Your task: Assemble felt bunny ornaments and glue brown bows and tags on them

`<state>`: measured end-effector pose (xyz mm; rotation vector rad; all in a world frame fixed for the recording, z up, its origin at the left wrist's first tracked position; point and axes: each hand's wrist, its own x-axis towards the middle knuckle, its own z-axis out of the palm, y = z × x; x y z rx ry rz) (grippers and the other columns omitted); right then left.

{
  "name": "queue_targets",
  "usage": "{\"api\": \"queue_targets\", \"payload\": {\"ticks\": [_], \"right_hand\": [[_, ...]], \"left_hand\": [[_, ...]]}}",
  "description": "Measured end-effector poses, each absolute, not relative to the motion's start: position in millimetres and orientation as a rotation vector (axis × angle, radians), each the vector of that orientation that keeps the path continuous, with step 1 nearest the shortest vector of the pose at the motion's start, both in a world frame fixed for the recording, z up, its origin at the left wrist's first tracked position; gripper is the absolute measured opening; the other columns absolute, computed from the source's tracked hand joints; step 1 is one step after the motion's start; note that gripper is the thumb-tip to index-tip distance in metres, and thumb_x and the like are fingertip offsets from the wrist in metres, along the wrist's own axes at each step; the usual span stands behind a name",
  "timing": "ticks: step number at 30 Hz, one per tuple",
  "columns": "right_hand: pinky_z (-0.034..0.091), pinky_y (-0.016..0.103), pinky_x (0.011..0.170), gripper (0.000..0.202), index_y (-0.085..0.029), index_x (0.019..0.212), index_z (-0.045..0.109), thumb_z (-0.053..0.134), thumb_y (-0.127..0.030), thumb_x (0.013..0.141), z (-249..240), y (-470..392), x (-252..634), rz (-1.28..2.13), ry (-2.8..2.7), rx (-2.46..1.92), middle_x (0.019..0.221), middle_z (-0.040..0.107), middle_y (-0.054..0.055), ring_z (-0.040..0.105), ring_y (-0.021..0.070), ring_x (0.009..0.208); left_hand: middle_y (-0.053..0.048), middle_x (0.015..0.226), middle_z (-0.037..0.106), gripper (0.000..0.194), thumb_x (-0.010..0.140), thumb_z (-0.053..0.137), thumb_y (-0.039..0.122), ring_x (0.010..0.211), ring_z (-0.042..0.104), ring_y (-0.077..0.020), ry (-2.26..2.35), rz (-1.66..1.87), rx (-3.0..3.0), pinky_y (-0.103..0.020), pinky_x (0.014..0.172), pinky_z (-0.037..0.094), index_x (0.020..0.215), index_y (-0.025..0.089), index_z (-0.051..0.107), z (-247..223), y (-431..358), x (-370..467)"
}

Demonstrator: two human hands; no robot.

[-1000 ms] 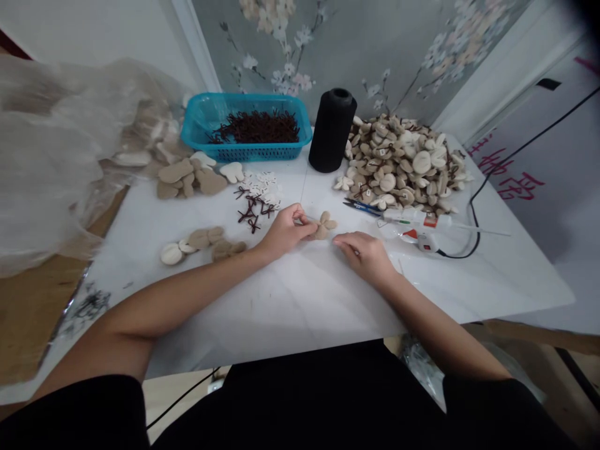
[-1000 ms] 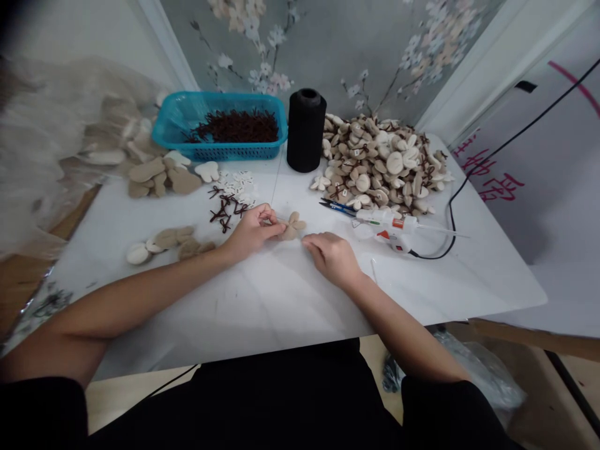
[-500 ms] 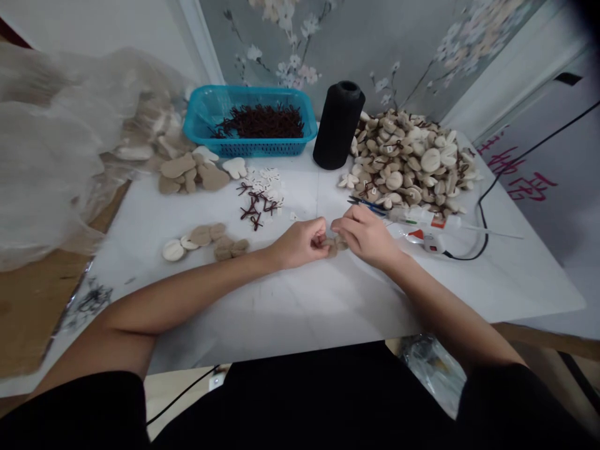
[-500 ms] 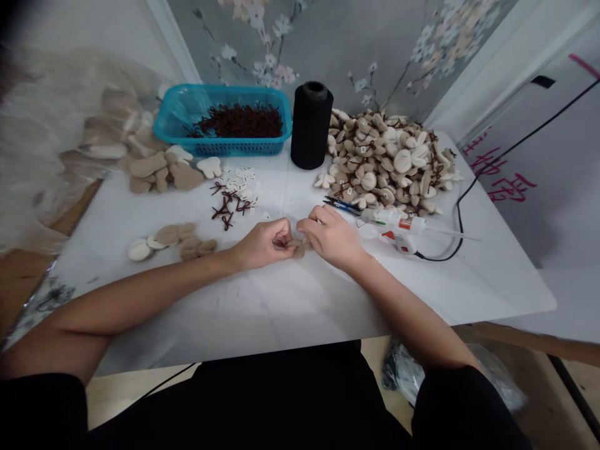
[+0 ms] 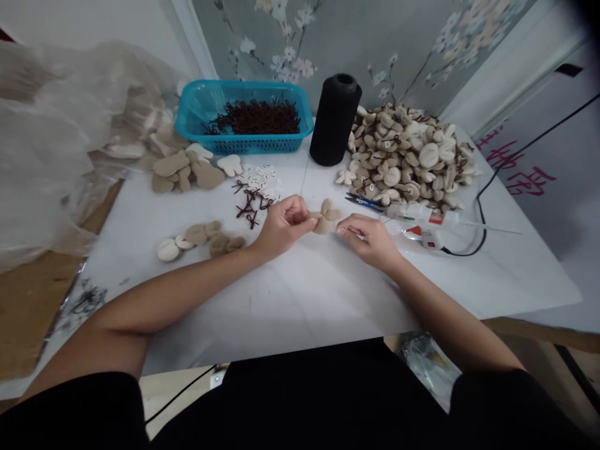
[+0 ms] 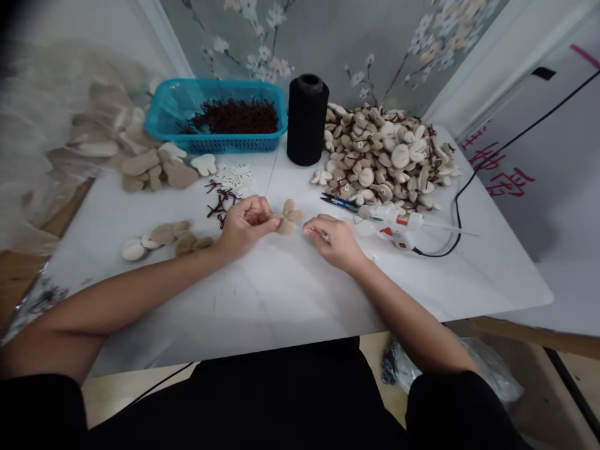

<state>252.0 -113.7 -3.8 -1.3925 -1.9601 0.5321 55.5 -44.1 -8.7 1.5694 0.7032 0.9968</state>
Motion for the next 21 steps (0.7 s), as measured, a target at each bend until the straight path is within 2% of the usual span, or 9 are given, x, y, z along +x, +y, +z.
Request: {"api": "queue_targets", "payload": {"ticks": [4,10,16,21], "right_hand": [[0.036,0.03,0.061,0.018,-0.02,0.08,0.059,0.043,-0.023,0.09,1,-123,246,0.323,-1.979,-1.349,0.069,0.054,0.004,0.046,0.0171,0.066],[0.037,0.034,0.067,0.024,-0.02,0.086,0.061,0.038,-0.022,0.092,9,-116,241,0.16,-2.143,-1.246,0.072,0.049,0.005,0.043,0.0193,0.071],[0.039,0.033,0.067,0.023,-0.018,0.085,0.062,0.04,-0.015,0.089,13,-103,242,0.112,-2.227,-1.199,0.072,0.046,0.004,0.044,0.0183,0.07],[0.041,0.031,0.069,0.022,-0.017,0.081,0.064,0.043,-0.011,0.086,20,-92,244,0.234,-2.323,-1.189,0.073,0.049,0.004,0.047,0.0174,0.072]], "left_hand": [[0.006,0.065,0.036,0.041,0.065,0.064,0.022,0.056,0.038,-0.0051,0.831,0.996,1.432,-0.02,0.054,0.041,0.063,0.02,0.023,-9,-41,61],[0.007,0.062,0.039,0.034,0.065,0.063,0.019,0.053,0.036,-0.0041,0.809,0.753,1.624,-0.018,0.049,0.031,0.065,0.019,0.029,-8,-51,61],[0.008,0.057,0.032,0.032,0.07,0.057,0.016,0.052,0.03,-0.0056,0.659,0.722,2.04,-0.019,0.049,0.027,0.065,0.02,0.026,-5,-55,55],[0.005,0.062,0.041,0.02,0.077,0.047,0.011,0.053,0.035,-0.0068,0.325,0.691,2.475,-0.02,0.051,0.03,0.065,0.019,0.032,-5,-46,48]]}}
